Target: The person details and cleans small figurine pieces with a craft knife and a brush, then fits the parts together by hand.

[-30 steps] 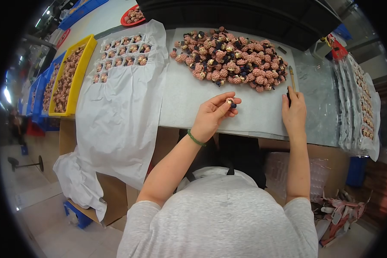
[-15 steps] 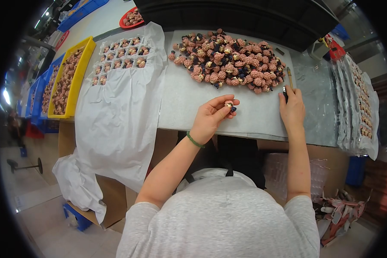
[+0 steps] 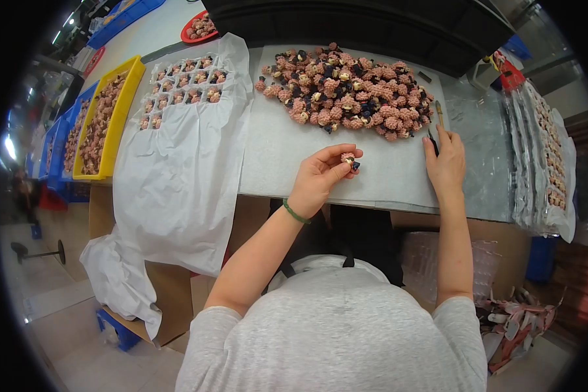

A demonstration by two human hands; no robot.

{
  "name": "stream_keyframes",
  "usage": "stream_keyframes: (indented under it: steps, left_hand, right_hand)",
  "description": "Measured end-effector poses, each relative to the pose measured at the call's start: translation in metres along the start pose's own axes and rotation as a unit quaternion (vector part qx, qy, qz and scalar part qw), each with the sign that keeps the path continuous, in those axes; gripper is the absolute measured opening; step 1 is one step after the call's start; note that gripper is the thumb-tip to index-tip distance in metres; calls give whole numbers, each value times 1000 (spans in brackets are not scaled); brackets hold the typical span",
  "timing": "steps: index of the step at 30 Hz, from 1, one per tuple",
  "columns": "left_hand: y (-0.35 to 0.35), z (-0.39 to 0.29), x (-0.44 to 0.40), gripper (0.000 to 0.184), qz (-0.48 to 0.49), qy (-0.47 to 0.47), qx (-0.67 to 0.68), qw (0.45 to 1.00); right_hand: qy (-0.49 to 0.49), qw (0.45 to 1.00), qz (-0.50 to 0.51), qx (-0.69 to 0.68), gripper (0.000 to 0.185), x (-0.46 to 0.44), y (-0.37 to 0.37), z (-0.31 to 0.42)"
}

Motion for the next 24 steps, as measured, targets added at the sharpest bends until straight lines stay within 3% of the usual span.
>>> stream_keyframes:
  steps: [2,3,5,6,7,8,10,12,14,15,16,18,24]
  left_hand:
    - [0,0,0,31,-1,-3,0,1000]
    - [0,-1,0,31,-1,-1,0,1000]
    - [-1,-1,0,31,1,2,0,1000]
    - [0,-1,1,30,-4,2,-2,1000]
    - [0,0,0,30,-5,4,-4,1000]
    - [-1,0,-1,30,4,7,-2,1000]
    - [1,1,0,32,-12,16,-7,1000]
    - [1,4,-1,30,-12,11,-5,1000]
    - [1,0,-1,31,-20,-1,-22,1000]
    - [2,4,1,31,-55,29,22,998]
    - [-1,-3,-1,30,-28,42,6,999]
    - [4,2,0,30,-32,10,-29,999]
    - [2,1,1,31,-21,6,-17,1000]
  right_hand:
    - [79,983,-139,86,34,7,19,14]
    - [79,983,-139,86,34,8,27,23]
    - [29,965,-114,-235,37,12,46,19]
    - [26,965,-117,-233,37,16,54,24]
    - [47,872,-51,-485,43,16,48,24]
    - [67,711,15,-700,49,19,43,34]
    - [98,445,138,-880,60,36,69,84]
    - [161,278,211,-923,63,61,103,126]
    - [215,189,270,-919,67,80,123,155]
    - [238,151,297,-912,69,88,131,168]
    - [247,140,304,-909,69,92,134,176]
    - [270,115,318,-902,69,99,138,191]
    - [288,71,343,-891,66,104,144,205]
Point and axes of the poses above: each hand's wrist, its own x-axis away from the middle knuckle, its own y-axis out of the back of the hand, z = x × y, the point moved 8 cm from there along -x, towards the middle knuckle, and after that the axes turned 14 degrees about z, right-handed, at the moved point
